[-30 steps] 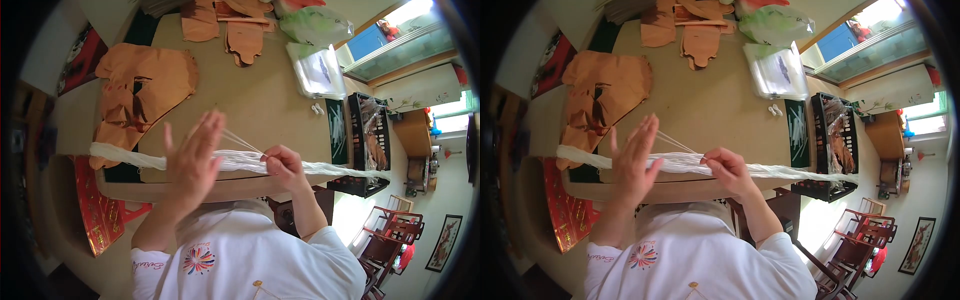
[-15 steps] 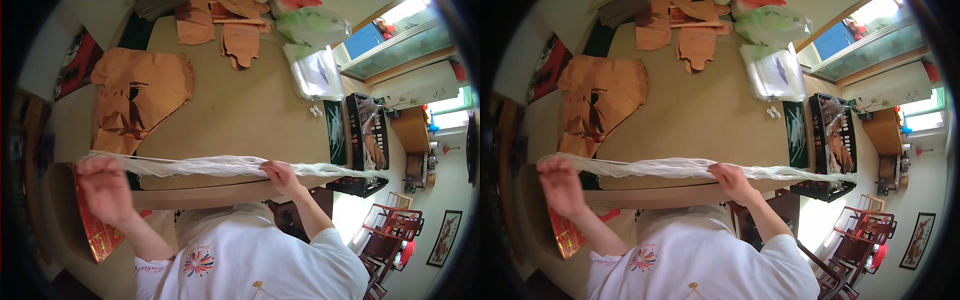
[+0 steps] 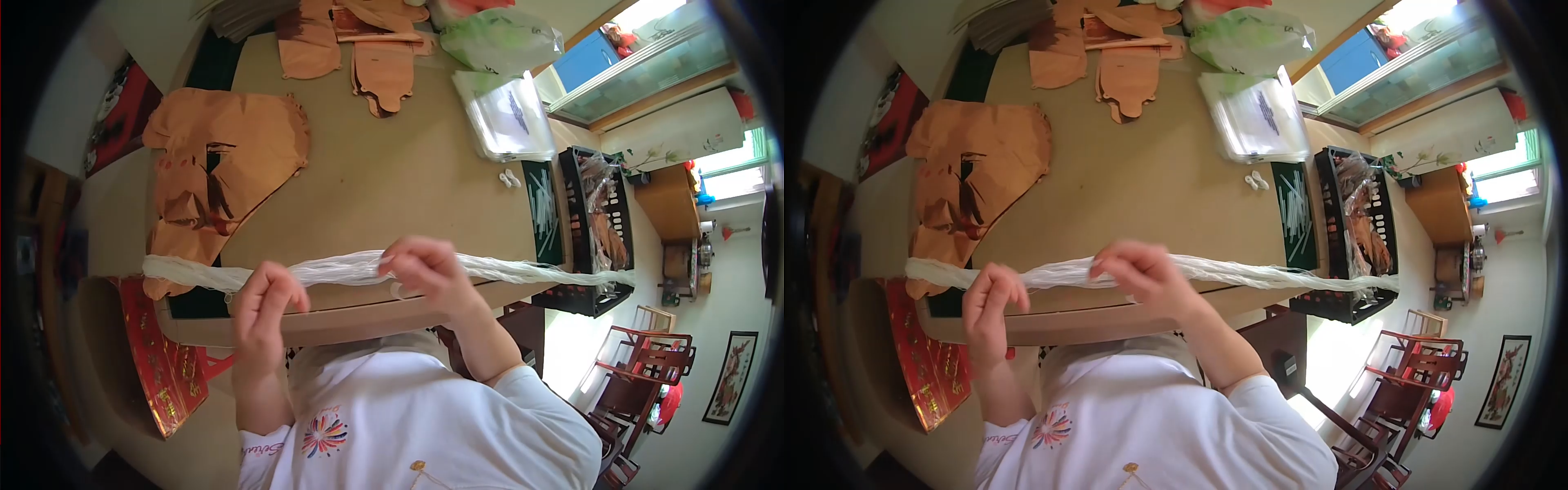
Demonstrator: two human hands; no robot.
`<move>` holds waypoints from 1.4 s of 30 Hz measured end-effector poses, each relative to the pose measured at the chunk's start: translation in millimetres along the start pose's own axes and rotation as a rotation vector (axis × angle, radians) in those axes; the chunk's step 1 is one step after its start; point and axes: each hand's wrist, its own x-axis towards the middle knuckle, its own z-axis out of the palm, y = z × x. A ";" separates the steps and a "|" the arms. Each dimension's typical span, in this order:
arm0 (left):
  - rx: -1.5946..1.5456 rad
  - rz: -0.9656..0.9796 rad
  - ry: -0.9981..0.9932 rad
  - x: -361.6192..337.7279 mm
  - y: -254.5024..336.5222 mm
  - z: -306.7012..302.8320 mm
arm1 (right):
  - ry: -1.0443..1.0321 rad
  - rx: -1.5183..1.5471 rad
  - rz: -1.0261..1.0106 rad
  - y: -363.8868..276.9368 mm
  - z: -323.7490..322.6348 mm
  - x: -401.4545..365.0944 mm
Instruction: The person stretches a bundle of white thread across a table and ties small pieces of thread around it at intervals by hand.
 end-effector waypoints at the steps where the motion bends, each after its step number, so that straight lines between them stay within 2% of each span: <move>1: -0.142 -0.060 -0.154 0.7 -3.0 -10.2 | 0.077 0.091 0.094 -1.8 -9.7 -0.1; 2: -0.379 -0.086 -0.214 -3.0 -6.4 -8.6 | 0.157 0.182 0.188 -3.8 -14.6 -0.1; 3: -0.616 -0.112 -0.272 -6.2 -8.5 -1.1 | 0.168 0.005 0.268 -2.3 -7.3 0.6; 4: -0.853 -0.138 -0.326 -7.0 -7.7 7.3 | 0.058 -0.082 0.154 5.7 5.9 -3.3; 5: -0.808 -0.104 -0.263 -4.2 -8.9 12.6 | -0.052 -0.168 0.039 17.5 22.0 -12.4; 6: -0.513 -0.020 -0.158 -0.2 -12.2 18.8 | -0.164 -0.255 -0.078 23.5 30.9 -19.2; 8: 0.073 0.146 0.057 6.5 -25.7 29.2 | -0.161 -0.310 -0.082 -4.0 34.7 -26.0; 9: 0.256 0.141 0.030 3.6 -37.4 29.7 | -0.159 -0.336 -0.082 -14.7 33.5 -29.1; 12: 0.061 -0.276 -0.312 -18.6 -21.7 36.6 | 0.069 -0.523 -0.098 -16.3 7.3 -11.0; 13: -0.033 -0.289 -0.339 -19.8 -21.7 33.1 | 0.106 -0.503 -0.090 -6.7 11.2 -9.9; 16: -0.179 0.084 -0.070 -8.5 -37.2 29.6 | -0.282 -0.600 -0.231 5.3 29.8 -28.2; 17: -0.020 0.076 0.041 -3.0 -38.0 31.5 | -0.346 -0.670 -0.239 7.5 36.0 -31.7; 21: 0.367 0.168 -0.315 -14.3 -44.9 34.0 | 0.100 -0.581 -0.278 -7.6 10.9 -17.2; 24: -0.065 0.037 -0.259 -18.2 -29.2 41.1 | -0.017 -0.564 -0.276 21.6 16.2 -22.4; 25: -0.084 0.029 -0.198 -18.0 -35.5 36.8 | -0.046 -0.567 -0.282 24.6 25.6 -29.1; 29: 0.262 0.135 -0.065 1.2 -64.0 40.4 | -0.145 -0.669 -0.170 15.6 21.7 -32.2; 32: 0.656 0.264 -0.184 0.3 -70.9 36.8 | -0.115 -0.718 -0.258 9.1 15.2 -30.2; 33: 0.655 0.272 -0.239 -5.1 -69.9 35.6 | -0.072 -0.717 -0.248 7.4 9.8 -29.3; 36: -0.101 -0.240 -0.420 -20.3 -40.5 31.3 | 0.049 -0.702 -0.211 12.3 -6.3 -27.6; 37: -0.331 -0.081 -0.378 -20.5 -49.9 18.1 | 0.087 -0.690 -0.199 23.9 -11.7 -28.4; 38: -0.522 0.019 -0.203 -22.0 -41.7 -2.4 | 0.127 -0.679 -0.188 37.2 -18.1 -30.1; 40: -0.846 0.314 0.101 -24.9 -25.2 -43.4 | 0.236 -0.706 -0.012 59.7 -32.3 -44.1; 42: -0.854 0.500 0.319 -27.7 3.9 -81.8 | 0.341 -0.772 0.086 63.9 -45.7 -54.5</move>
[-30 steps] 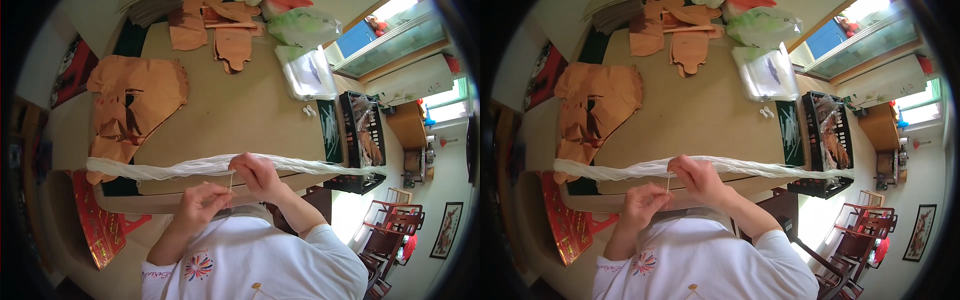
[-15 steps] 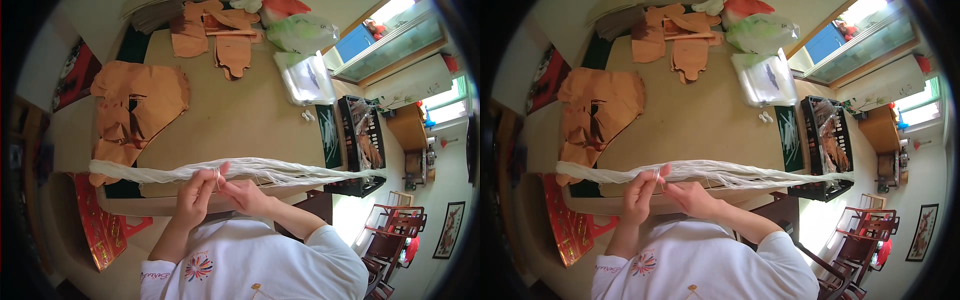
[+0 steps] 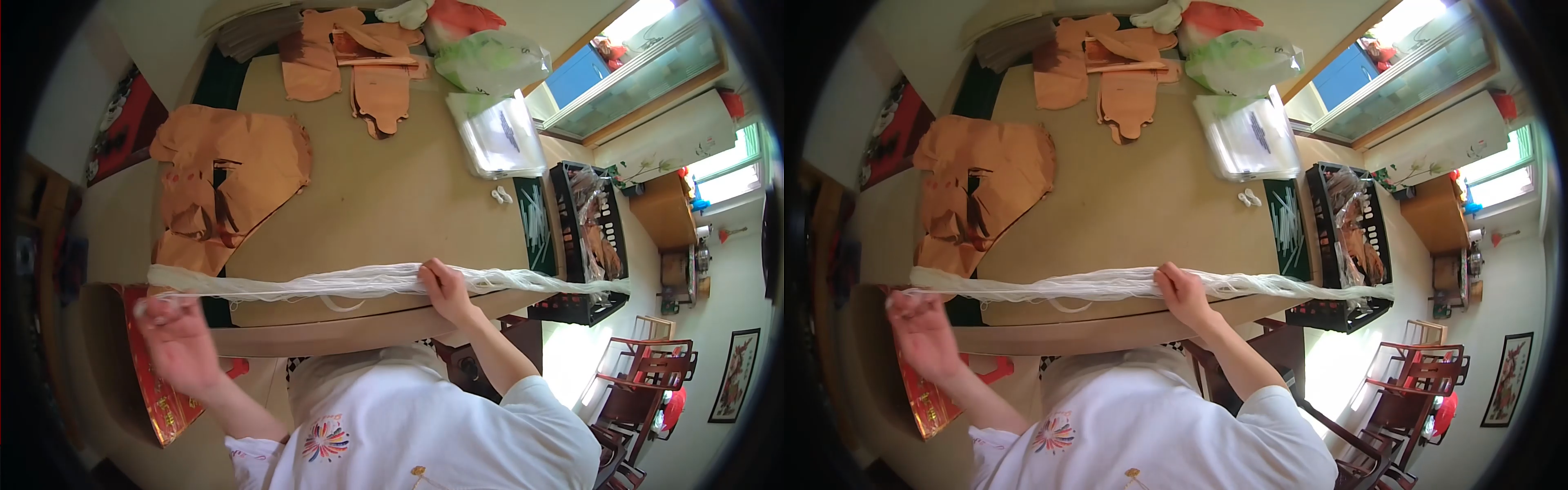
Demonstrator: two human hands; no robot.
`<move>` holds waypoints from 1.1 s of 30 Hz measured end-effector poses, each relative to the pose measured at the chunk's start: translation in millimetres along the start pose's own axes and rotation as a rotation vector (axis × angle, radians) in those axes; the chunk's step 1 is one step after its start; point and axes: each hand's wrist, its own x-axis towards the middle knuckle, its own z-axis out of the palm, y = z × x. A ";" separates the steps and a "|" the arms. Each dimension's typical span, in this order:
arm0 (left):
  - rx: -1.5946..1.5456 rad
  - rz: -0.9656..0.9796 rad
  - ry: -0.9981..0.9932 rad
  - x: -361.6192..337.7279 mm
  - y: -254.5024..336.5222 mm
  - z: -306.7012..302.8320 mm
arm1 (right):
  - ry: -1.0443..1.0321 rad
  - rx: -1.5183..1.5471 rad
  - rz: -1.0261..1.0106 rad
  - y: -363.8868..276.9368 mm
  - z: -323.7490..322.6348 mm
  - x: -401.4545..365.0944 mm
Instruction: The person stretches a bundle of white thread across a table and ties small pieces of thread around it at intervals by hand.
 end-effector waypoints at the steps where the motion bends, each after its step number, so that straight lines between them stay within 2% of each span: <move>1: 0.127 0.020 0.088 -1.0 -0.4 2.6 | -0.090 0.001 0.089 -5.2 -9.6 0.8; 3: 0.388 0.047 0.264 -5.5 -6.0 11.9 | -0.005 0.011 -0.104 -19.0 -14.5 7.5; 4: 0.468 -0.088 -0.017 -9.0 -18.8 10.7 | 0.040 0.015 -0.200 -34.9 -18.4 13.0; 5: 0.476 -0.250 -0.181 -15.7 -36.7 12.6 | 0.015 0.102 -0.241 -52.8 -19.6 18.3; 6: 0.388 -0.357 -0.197 -28.8 -61.1 22.7 | -0.008 0.188 -0.284 -70.1 -16.0 22.3; 7: 0.468 -0.468 -0.213 -39.6 -77.9 32.4 | -0.038 0.378 -0.270 -83.7 -4.4 24.0; 8: 0.588 -0.585 -0.316 -44.0 -87.9 41.1 | -0.069 0.568 -0.256 -95.3 6.5 25.0; 9: 0.708 -0.701 -0.419 -46.2 -94.1 46.9 | -0.159 0.690 -0.154 -105.1 11.6 23.8; 10: 0.691 -0.617 -0.372 -48.4 -96.2 49.2 | -0.252 0.810 -0.053 -113.7 15.5 22.4; 12: 0.655 -0.446 -0.276 -50.8 -96.7 51.5 | -0.384 0.826 0.035 -117.5 23.6 14.9; 13: 0.786 -0.280 -0.314 -46.3 -94.6 58.0 | -0.420 0.723 0.023 -113.3 29.7 6.4; 14: 0.848 -0.274 -0.329 -45.4 -94.8 56.4 | -0.455 0.619 0.012 -111.1 34.2 -1.4; 16: 0.968 -0.262 -0.360 -44.2 -97.5 50.0 | -0.324 0.462 -0.180 -116.3 31.4 -6.7; 18: 1.127 -0.311 -0.535 -48.4 -98.2 43.9 | -0.266 0.312 -0.297 -129.6 15.1 -4.9; 19: 1.206 -0.336 -0.626 -50.8 -97.4 42.1 | -0.214 0.317 -0.283 -127.2 14.2 -0.4; 22: 1.071 -0.531 -0.544 -59.4 -96.0 46.1 | -0.111 0.291 -0.229 -108.8 19.1 6.7; 23: 0.889 -0.625 -0.462 -59.7 -93.8 51.1 | -0.117 0.257 -0.212 -99.4 24.3 7.5; 24: 0.789 -0.614 -0.394 -60.1 -95.6 47.2 | -0.124 0.224 -0.195 -94.4 27.5 7.6; 26: 0.592 -0.588 -0.255 -59.4 -99.7 35.0 | -0.248 0.213 -0.372 -95.3 31.2 -3.8; 28: 0.770 -0.506 -0.225 -55.9 -104.6 29.1 | -0.376 0.130 -0.469 -103.2 32.3 -15.4; 30: 1.007 -0.430 -0.246 -58.4 -113.7 19.3 | -0.267 0.198 -0.456 -111.0 21.7 -13.2; 33: 0.998 -0.618 -0.549 -65.4 -100.7 35.8 | -0.095 0.230 -0.436 -101.4 9.6 3.8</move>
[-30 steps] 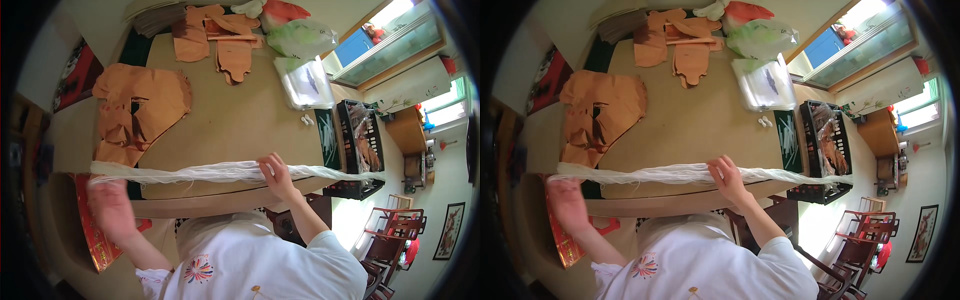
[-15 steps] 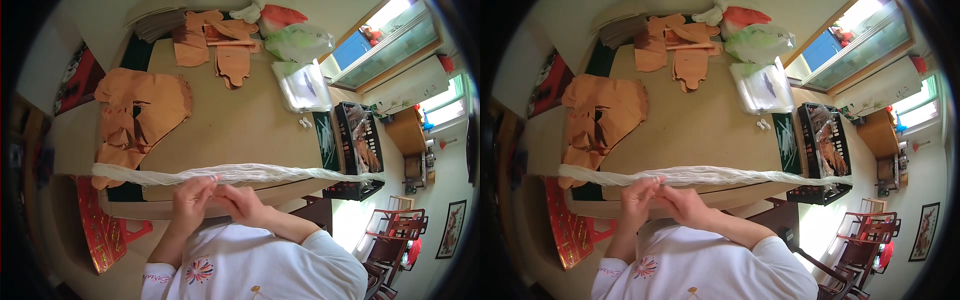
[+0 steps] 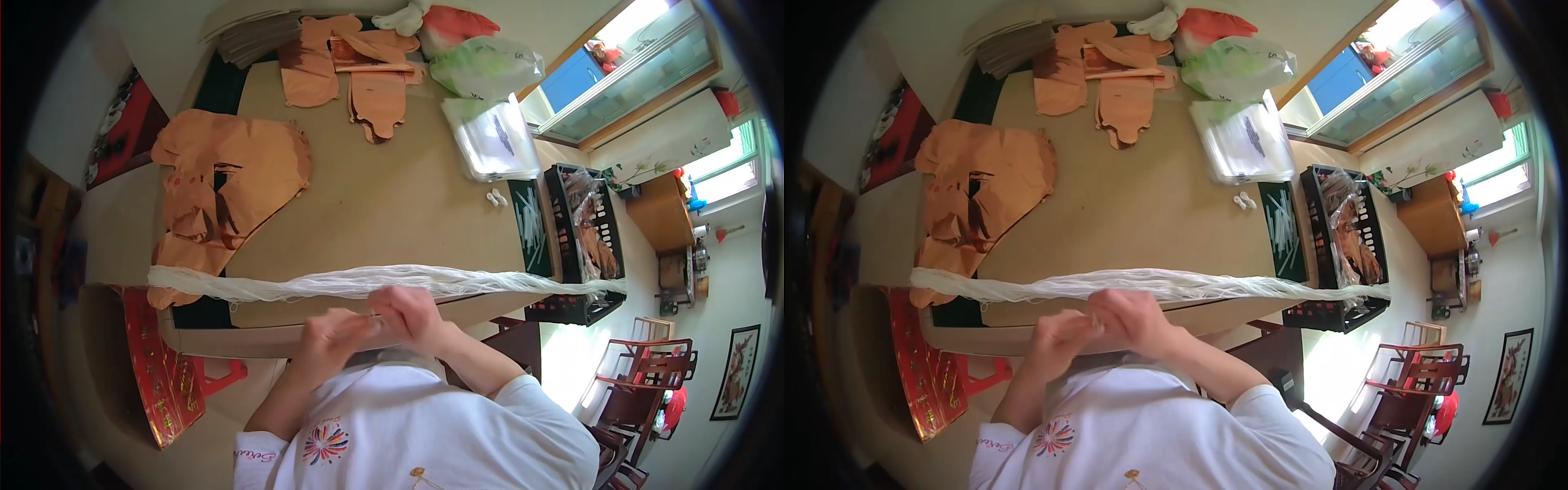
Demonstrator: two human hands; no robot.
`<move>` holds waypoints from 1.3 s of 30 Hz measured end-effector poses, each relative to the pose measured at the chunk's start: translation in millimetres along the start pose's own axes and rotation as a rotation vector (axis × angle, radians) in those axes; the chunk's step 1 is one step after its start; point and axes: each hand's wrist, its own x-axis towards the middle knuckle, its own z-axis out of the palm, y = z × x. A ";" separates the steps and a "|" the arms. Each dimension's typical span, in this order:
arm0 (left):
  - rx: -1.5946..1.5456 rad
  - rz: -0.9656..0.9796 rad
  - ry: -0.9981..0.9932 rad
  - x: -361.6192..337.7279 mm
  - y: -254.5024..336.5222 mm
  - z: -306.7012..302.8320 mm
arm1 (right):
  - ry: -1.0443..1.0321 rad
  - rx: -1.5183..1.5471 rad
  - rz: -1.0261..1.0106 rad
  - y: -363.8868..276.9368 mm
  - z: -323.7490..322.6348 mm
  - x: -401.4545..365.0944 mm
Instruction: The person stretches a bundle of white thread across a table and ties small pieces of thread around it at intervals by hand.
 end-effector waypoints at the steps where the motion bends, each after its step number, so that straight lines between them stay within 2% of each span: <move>1: 0.003 0.006 -0.115 -2.3 6.7 0.1 | -0.066 0.004 0.016 7.5 2.4 -3.5; 2: -0.182 0.048 -0.072 -3.4 5.0 0.1 | -0.132 0.008 0.031 15.0 6.7 -7.9; 3: -0.233 0.037 0.007 -1.0 6.3 -1.3 | -0.199 0.012 0.044 18.4 11.5 -11.2; 5: -0.336 0.009 0.169 7.6 10.8 -5.7 | -0.185 0.001 -0.009 9.3 20.9 -14.4; 6: -0.078 0.076 0.207 14.2 -0.8 -7.9 | -0.211 -0.036 -0.023 4.6 19.1 -14.3; 7: -0.011 0.070 0.146 12.7 -8.9 -7.8 | -0.236 -0.073 -0.036 0.9 16.8 -13.4; 10: 0.107 0.042 -0.079 5.2 -8.6 -2.0 | -0.051 -0.052 -0.014 12.0 -5.0 -1.5; 13: -0.552 0.115 -0.164 4.2 3.2 1.7 | -0.078 -0.088 -0.069 26.0 3.6 -7.8; 14: -0.454 0.123 -0.034 8.8 3.3 -0.3 | -0.180 -0.005 -0.078 23.6 7.9 -12.7; 16: -0.253 0.128 0.219 17.3 3.5 -7.2 | -0.246 0.002 -0.107 11.8 9.6 -15.2; 17: -0.092 0.119 0.147 16.6 1.9 -9.2 | -0.276 0.004 -0.121 5.7 9.2 -14.3; 19: 0.227 0.104 0.000 17.0 -1.3 -11.2 | -0.111 -0.055 -0.074 9.7 -0.5 -4.6; 20: 0.157 0.053 -0.125 10.7 5.9 -7.2 | -0.048 -0.112 -0.053 13.9 -5.3 2.6; 21: 0.012 0.099 -0.123 9.9 6.8 -3.8 | 0.013 -0.168 -0.033 16.6 -7.3 5.5; 23: -0.275 0.190 -0.112 9.2 7.4 -0.8 | -0.126 -0.122 -0.041 21.9 3.9 -3.3; 24: -0.312 0.115 0.065 7.5 -2.1 -3.4 | -0.195 -0.073 -0.076 17.6 10.8 -9.6; 26: 0.202 0.182 0.161 18.6 -7.5 -7.9 | -0.319 -0.061 -0.098 4.2 11.8 -9.5; 27: 0.460 0.214 0.206 23.0 -8.7 -9.0 | -0.240 -0.066 -0.060 5.4 7.0 -7.7; 28: 0.463 0.216 0.071 18.6 -9.2 -6.5 | -0.162 -0.073 -0.022 8.7 -2.1 -3.3; 30: 0.155 0.185 -0.032 7.8 0.5 1.9 | -0.040 -0.169 0.007 20.6 -11.0 4.3; 31: 0.002 0.167 -0.082 5.5 7.2 5.9 | -0.116 -0.122 0.024 22.7 -8.9 0.4; 32: -0.254 0.182 -0.047 7.7 10.2 8.1 | -0.192 -0.074 0.038 22.9 -5.0 -5.6; 33: -0.101 0.210 0.046 13.5 10.3 5.3 | -0.269 -0.027 0.050 21.6 -0.9 -10.6; 34: 0.051 0.235 0.138 20.5 9.5 1.4 | -0.221 -0.029 -0.101 16.9 6.2 -13.1; 35: 0.204 0.258 0.231 24.0 7.5 -1.5 | -0.210 -0.039 -0.073 14.2 4.8 -12.8; 36: 0.467 0.254 0.215 24.5 2.8 -2.5 | -0.200 -0.049 -0.046 9.1 1.3 -11.2; 39: 0.227 0.150 -0.076 7.5 -1.8 7.4 | -0.152 -0.049 0.025 16.9 -11.1 -4.2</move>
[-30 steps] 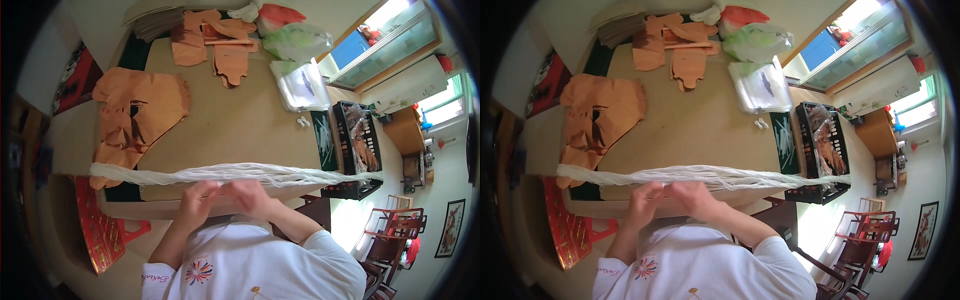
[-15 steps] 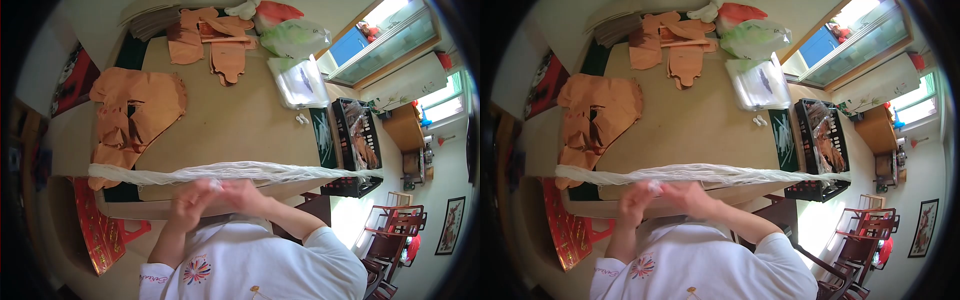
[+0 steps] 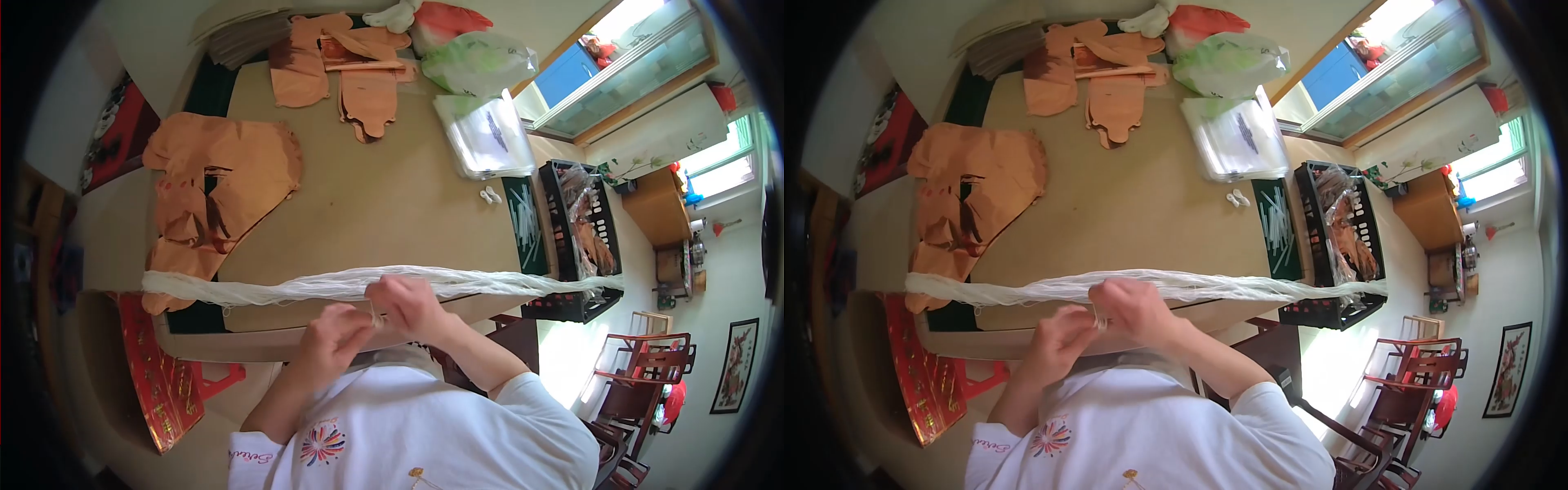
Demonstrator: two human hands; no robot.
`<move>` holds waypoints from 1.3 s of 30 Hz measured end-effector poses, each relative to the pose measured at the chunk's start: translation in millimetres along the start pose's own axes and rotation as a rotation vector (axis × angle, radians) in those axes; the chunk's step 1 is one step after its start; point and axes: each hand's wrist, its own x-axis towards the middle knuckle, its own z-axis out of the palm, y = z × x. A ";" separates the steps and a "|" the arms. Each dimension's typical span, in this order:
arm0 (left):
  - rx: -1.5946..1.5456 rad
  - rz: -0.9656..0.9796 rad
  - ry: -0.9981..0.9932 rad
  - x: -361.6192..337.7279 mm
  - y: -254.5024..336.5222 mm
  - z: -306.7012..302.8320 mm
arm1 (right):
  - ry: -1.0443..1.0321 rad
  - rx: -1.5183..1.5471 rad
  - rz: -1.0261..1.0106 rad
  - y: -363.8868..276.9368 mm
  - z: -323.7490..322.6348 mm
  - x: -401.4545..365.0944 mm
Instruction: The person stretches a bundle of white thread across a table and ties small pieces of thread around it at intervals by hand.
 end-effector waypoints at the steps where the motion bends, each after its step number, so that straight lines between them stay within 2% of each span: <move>1: -0.220 0.027 -0.056 0.8 7.4 -3.0 | -0.002 -0.036 0.026 1.5 -0.4 1.1; 4: -0.524 -0.070 0.203 3.8 6.1 -6.6 | -0.110 0.004 -0.016 1.7 12.2 -8.0; 5: -0.337 -0.070 0.271 10.8 2.3 -9.2 | -0.133 -0.025 -0.063 -5.1 15.8 -9.4; 6: -0.164 -0.094 0.176 9.0 -0.8 -11.0 | -0.156 -0.055 -0.112 -8.5 17.6 -9.5; 7: 0.008 -0.115 0.081 6.5 -3.7 -12.9 | -0.123 -0.022 -0.020 -8.0 12.6 -11.6; 8: 0.179 -0.134 -0.015 4.0 -4.8 -12.6 | -0.045 -0.030 -0.012 -4.8 8.5 -6.9; 10: -0.158 -0.052 -0.008 -2.1 5.5 -6.9 | 0.114 -0.044 0.012 1.5 -0.4 4.9; 12: -0.581 0.030 0.010 -1.9 22.2 -12.9 | 0.011 -0.010 -0.055 -3.1 8.4 0.2; 14: -0.251 0.005 0.161 -2.4 3.5 -13.9 | -0.101 0.026 -0.132 -11.2 18.4 -5.2; 15: -0.083 -0.006 0.210 5.4 -1.4 -12.9 | -0.211 -0.050 -0.101 -15.9 19.2 -6.8; 16: 0.085 -0.014 0.258 10.6 -2.9 -12.3 | -0.106 -0.012 -0.080 -14.7 17.0 -4.6; 17: 0.327 -0.040 0.145 7.5 2.5 -12.2 | 0.001 0.026 -0.059 -12.1 13.0 0.1; 18: 0.172 -0.051 0.092 4.3 9.9 -9.7 | 0.109 0.065 -0.032 -9.8 9.0 3.6; 19: 0.013 -0.065 0.037 0.9 17.8 -5.7 | 0.154 0.062 0.090 -3.5 5.8 5.8; 20: -0.146 -0.075 -0.015 -0.9 22.3 -3.3 | 0.110 0.074 0.090 1.0 9.9 3.5; 21: -0.262 -0.036 0.047 -1.9 22.9 -3.2 | 0.066 0.086 0.090 4.9 17.4 0.3; 23: -0.223 -0.029 0.218 7.6 16.0 -6.5 | -0.083 0.117 0.077 -4.6 25.0 -7.8; 24: -0.202 -0.031 0.302 12.2 11.8 -8.4 | -0.056 0.128 0.064 -8.9 23.4 -9.3; 25: 0.042 0.037 0.317 16.6 7.9 -9.6 | -0.027 0.138 0.051 -15.5 18.5 -7.9; 26: 0.051 0.004 0.173 13.4 7.0 -12.9 | 0.003 0.144 0.036 -17.3 13.0 -6.8; 27: 0.056 -0.030 0.026 6.7 6.7 -16.5 | 0.102 0.149 0.071 -8.7 7.2 -6.7; 28: 0.061 -0.064 -0.125 1.8 7.3 -17.8 | 0.108 0.130 0.139 -4.8 5.1 -4.5; 30: -0.301 0.027 -0.012 -0.5 12.3 -13.1 | 0.120 0.092 0.273 -0.5 3.8 -0.8; 31: -0.479 0.073 0.052 0.2 14.1 -10.8 | 0.041 0.217 0.162 -9.7 5.3 -1.5; 34: 0.092 0.085 0.264 17.1 17.0 -11.5 | -0.035 0.106 0.051 -16.7 16.0 -12.3; 35: 0.262 0.078 0.189 13.5 9.2 -13.6 | 0.099 0.172 -0.003 -13.3 7.8 -9.4; 38: -0.129 -0.061 -0.172 1.1 8.0 -18.5 | 0.231 0.107 0.257 -2.9 -3.9 -0.2; 39: -0.173 0.001 -0.095 3.7 7.3 -16.9 | 0.145 0.157 0.247 0.7 3.5 -5.9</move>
